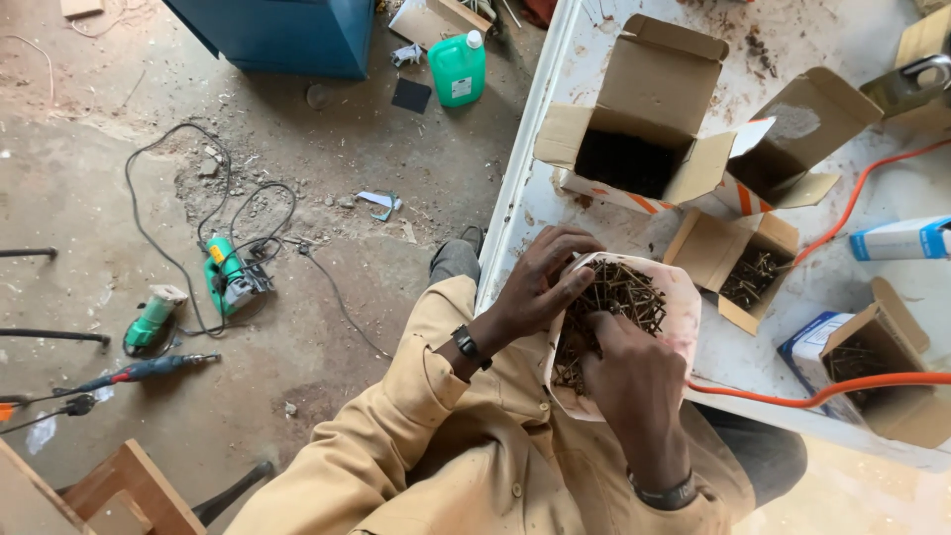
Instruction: Sorting through a collection of nails to select or organize them.
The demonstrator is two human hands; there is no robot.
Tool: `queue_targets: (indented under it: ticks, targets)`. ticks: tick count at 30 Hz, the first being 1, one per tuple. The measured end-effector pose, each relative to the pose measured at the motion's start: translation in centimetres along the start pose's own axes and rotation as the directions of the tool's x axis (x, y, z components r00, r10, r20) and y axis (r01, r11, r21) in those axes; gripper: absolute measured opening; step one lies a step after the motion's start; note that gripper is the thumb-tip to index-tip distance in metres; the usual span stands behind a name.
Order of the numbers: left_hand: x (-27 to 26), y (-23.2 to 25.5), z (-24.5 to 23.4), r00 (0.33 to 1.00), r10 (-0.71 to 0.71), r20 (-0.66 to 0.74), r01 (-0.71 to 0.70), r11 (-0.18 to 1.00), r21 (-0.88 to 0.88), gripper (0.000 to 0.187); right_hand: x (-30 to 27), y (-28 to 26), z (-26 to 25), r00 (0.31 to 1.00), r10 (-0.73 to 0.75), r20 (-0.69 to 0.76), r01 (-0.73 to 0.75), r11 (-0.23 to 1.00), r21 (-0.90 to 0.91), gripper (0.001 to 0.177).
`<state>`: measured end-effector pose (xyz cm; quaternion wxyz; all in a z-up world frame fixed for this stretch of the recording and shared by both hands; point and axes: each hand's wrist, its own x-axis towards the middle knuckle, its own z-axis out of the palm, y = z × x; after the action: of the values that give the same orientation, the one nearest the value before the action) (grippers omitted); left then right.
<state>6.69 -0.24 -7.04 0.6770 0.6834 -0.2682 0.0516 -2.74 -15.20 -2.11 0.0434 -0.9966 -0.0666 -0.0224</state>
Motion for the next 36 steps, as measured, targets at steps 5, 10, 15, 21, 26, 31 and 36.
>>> queue_targets:
  ticks: [5, 10, 15, 21, 26, 31, 36]
  targets:
    - [-0.2, -1.8, 0.5, 0.998, 0.039, -0.040, -0.042, 0.995, -0.095, 0.036, 0.5, -0.5, 0.8, 0.997, 0.080, 0.011, -0.081, 0.984, 0.161, 0.024]
    - [-0.2, -1.6, 0.4, 0.999, 0.024, -0.043, -0.029, 0.994, -0.103, 0.034, 0.9, -0.1, -2.1, 0.955, 0.239, 0.173, -0.294, 0.731, 0.616, 0.024]
    - [0.2, 0.2, -0.2, 1.000, 0.004, 0.018, -0.004, 1.000, 0.012, 0.037, 0.0, 1.0, -4.9, 0.907, 0.137, 0.397, -0.403, 0.019, 0.915, 0.034]
    - [0.2, -0.1, -0.2, 1.000, 0.005, 0.024, -0.005, 1.000, 0.029, 0.038, -1.5, 2.6, -2.3, 0.960, 0.136, 0.246, -0.175, -0.396, 0.902, 0.025]
    - [0.2, -0.2, -0.1, 1.000, 0.002, 0.018, -0.003, 1.000, 0.013, 0.035, -1.8, 3.7, -2.4, 0.970, 0.120, 0.212, -0.086, -0.647, 0.758, 0.039]
    - [0.2, -0.1, -0.1, 1.000, 0.006, 0.015, -0.006, 1.000, 0.023, 0.036, -3.0, 3.5, -4.2, 0.982, 0.119, 0.148, 0.017, -0.831, 0.556, 0.038]
    - [-0.2, -0.1, -0.2, 0.999, -0.028, 0.032, 0.028, 1.000, 0.006, 0.035, -4.4, 3.3, -4.0, 0.949, 0.238, 0.208, -0.061, -0.507, 0.860, 0.012]
